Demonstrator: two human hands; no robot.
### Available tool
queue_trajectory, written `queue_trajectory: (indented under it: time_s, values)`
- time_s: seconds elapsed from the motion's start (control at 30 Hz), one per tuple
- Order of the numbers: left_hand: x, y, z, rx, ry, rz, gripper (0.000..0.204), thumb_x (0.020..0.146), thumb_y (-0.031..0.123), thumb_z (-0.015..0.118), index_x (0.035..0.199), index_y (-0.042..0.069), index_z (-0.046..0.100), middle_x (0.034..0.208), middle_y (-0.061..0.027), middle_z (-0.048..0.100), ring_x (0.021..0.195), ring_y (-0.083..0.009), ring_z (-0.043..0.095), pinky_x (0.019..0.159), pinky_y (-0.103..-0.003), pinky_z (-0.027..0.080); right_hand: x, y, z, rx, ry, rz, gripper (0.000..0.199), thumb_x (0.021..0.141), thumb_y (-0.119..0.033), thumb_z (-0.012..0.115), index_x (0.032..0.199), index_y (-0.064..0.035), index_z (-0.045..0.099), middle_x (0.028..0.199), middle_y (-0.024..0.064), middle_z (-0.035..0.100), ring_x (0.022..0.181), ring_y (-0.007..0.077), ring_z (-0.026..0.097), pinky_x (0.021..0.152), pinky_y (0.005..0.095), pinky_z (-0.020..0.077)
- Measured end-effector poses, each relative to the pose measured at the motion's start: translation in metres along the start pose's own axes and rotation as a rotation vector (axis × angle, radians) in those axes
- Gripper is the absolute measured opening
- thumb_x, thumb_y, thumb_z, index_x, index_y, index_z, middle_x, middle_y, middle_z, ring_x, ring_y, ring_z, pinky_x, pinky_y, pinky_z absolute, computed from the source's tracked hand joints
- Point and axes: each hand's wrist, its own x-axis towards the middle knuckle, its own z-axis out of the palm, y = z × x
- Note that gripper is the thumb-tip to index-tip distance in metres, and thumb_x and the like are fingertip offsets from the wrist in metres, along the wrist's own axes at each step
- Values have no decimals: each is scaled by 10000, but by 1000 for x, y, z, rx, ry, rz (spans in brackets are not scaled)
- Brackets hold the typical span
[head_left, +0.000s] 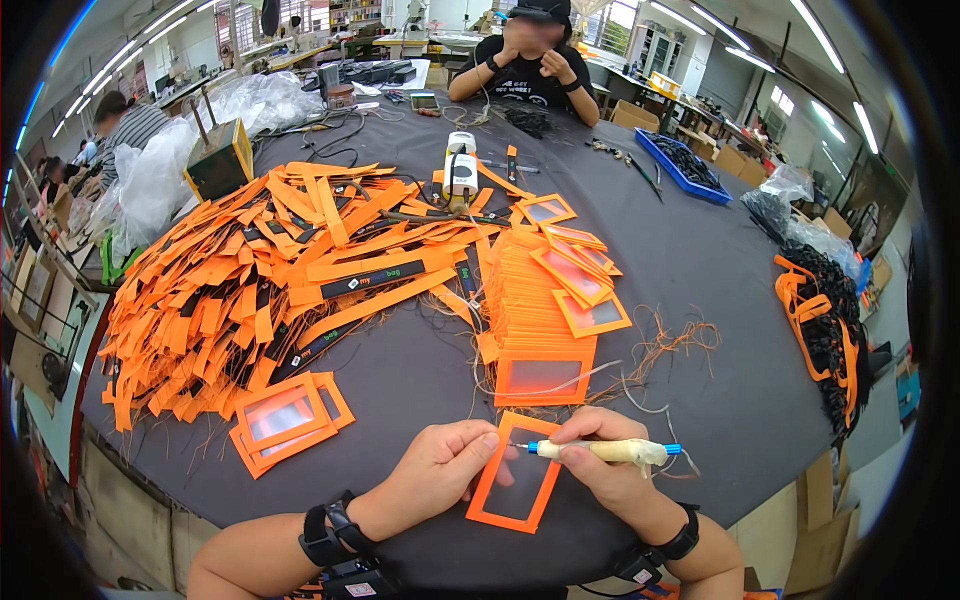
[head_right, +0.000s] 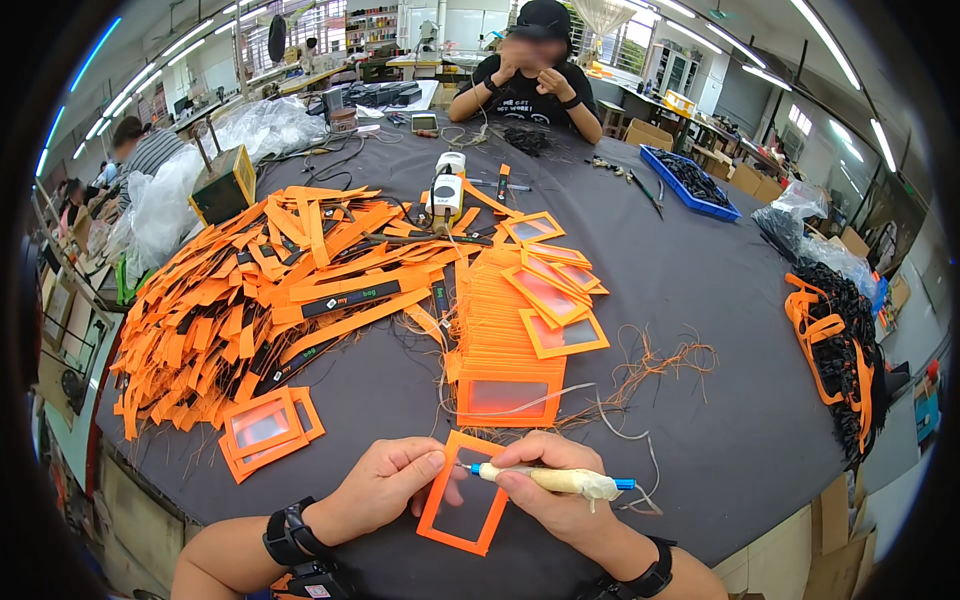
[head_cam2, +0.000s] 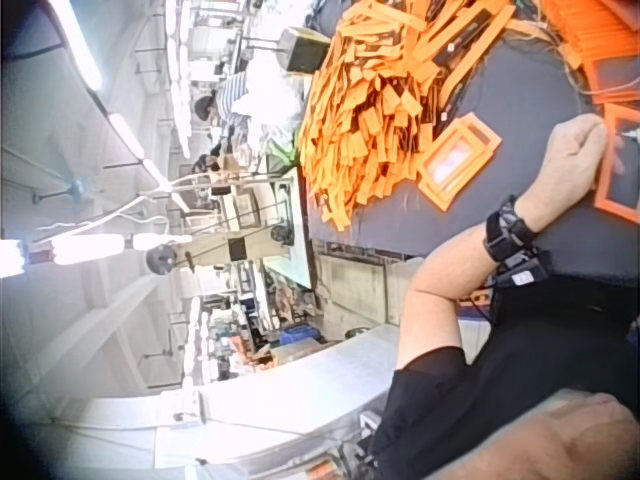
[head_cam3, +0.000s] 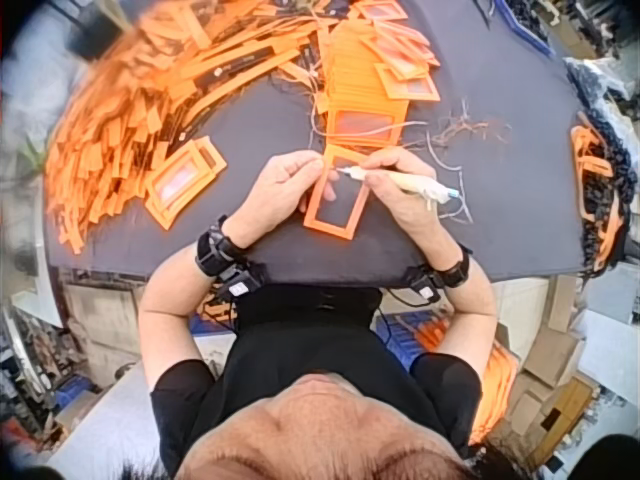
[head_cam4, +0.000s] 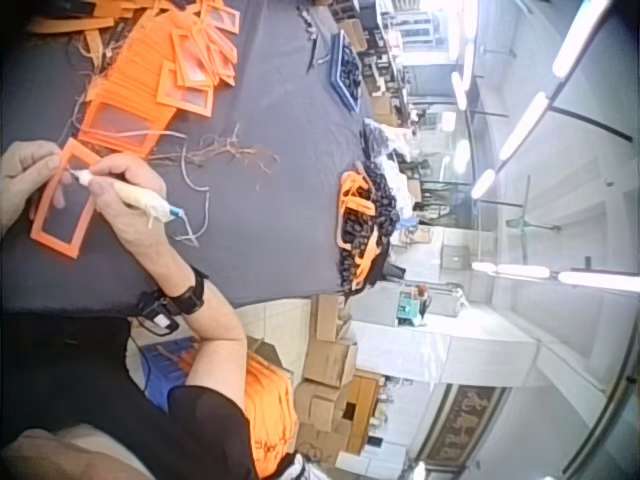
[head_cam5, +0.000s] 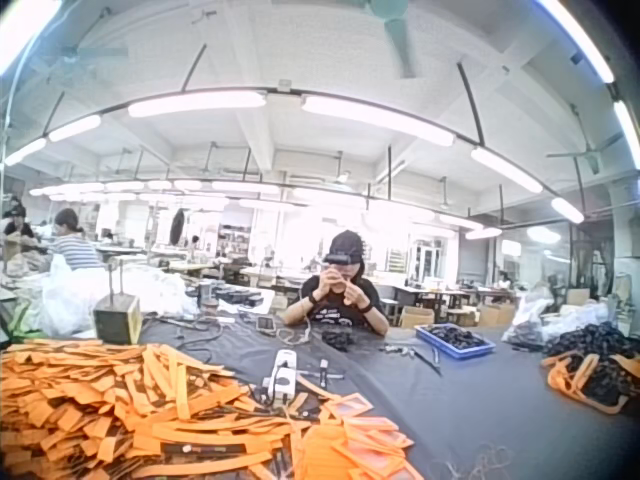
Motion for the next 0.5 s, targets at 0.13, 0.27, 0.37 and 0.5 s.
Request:
queue_trajectory:
  time_s: [0.13, 0.27, 0.37, 0.5]
  values:
    - [0, 1, 0, -1, 1, 5, 309, 1022, 258, 443, 1021, 17, 636, 786, -15, 674, 619, -30, 546, 526, -185, 442, 0, 0, 0, -12, 0, -14, 140, 846, -79, 686, 941, 21, 661, 912, 97, 680, 776, 114, 624, 691, 241, 496]
    - [0, -1, 0, -9, 4, 2, 308, 1022, 259, 443, 1014, 18, 635, 786, -16, 673, 619, -30, 546, 526, -186, 442, 0, 0, 0, -14, 4, -19, 152, 848, -92, 695, 947, 20, 661, 916, 97, 678, 774, 114, 622, 691, 240, 495]
    - [0, -1, 0, -1, 5, 1, 306, 1022, 259, 444, 1015, 18, 633, 786, -16, 673, 618, -30, 547, 526, -185, 442, 0, 1, 1, -13, 20, -30, 163, 846, -100, 703, 948, 20, 660, 914, 95, 676, 768, 114, 618, 687, 239, 492]
    - [0, 0, 0, -2, 0, 1, 304, 1020, 258, 447, 1017, 18, 633, 786, -17, 673, 616, -30, 546, 525, -183, 441, 2, -1, 3, -33, 40, -42, 148, 847, -109, 675, 907, 22, 640, 811, 91, 642, 698, 106, 580, 620, 233, 461]
